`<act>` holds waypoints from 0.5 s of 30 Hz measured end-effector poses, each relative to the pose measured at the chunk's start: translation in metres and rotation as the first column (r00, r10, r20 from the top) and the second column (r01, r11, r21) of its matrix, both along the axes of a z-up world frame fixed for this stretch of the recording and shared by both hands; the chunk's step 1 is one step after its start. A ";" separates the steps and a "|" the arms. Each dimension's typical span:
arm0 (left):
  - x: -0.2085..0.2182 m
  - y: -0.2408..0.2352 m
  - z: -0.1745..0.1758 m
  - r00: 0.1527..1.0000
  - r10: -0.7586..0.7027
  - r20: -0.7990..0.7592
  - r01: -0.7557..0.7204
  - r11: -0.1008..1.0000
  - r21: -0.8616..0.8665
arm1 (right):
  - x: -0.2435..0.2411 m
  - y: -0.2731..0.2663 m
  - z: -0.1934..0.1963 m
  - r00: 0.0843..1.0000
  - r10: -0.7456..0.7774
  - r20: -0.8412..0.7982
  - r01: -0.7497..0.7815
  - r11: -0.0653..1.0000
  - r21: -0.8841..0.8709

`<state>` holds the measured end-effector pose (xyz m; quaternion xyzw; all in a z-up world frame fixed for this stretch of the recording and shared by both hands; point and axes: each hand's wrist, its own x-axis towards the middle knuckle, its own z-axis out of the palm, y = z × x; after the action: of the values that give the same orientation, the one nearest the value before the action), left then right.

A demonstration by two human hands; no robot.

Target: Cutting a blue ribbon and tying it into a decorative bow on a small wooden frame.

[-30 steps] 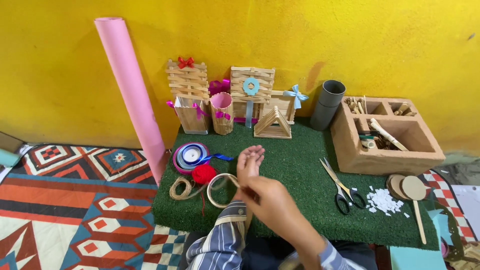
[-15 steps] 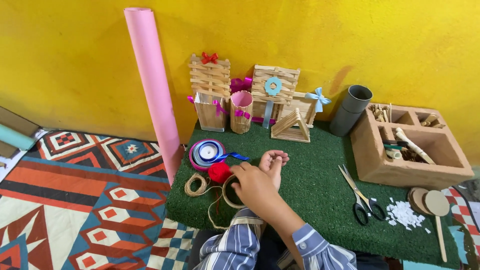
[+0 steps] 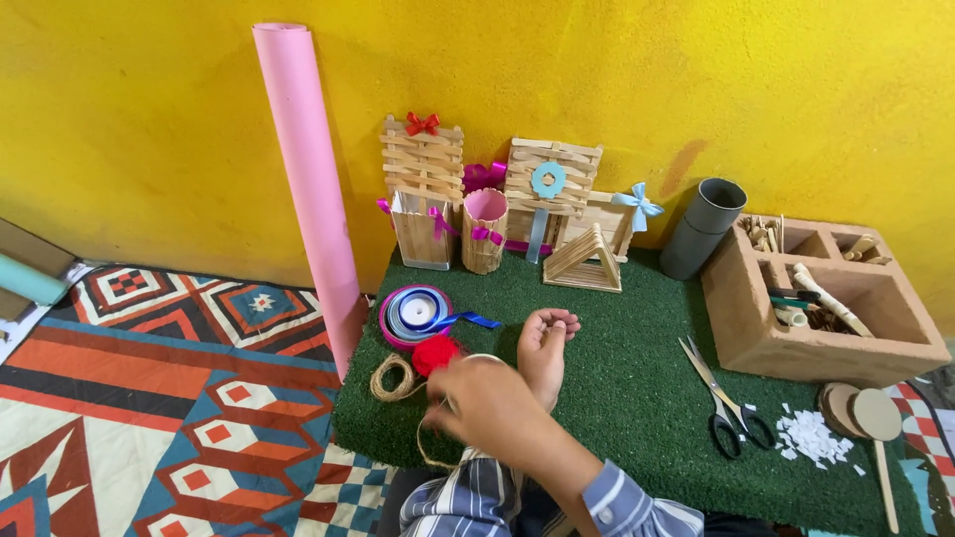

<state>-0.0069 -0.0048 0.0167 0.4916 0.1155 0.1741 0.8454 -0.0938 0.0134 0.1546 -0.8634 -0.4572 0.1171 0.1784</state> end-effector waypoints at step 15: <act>-0.002 0.003 0.003 0.997 -0.042 -0.058 0.043 0.999 0.026 | -0.015 0.034 -0.055 0.983 0.175 -0.061 -0.139 0.914 0.380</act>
<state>-0.0087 -0.0016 0.0198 0.5102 0.1269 0.1433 0.8385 -0.1090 0.0476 0.0992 -0.7676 -0.5298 0.0822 0.3511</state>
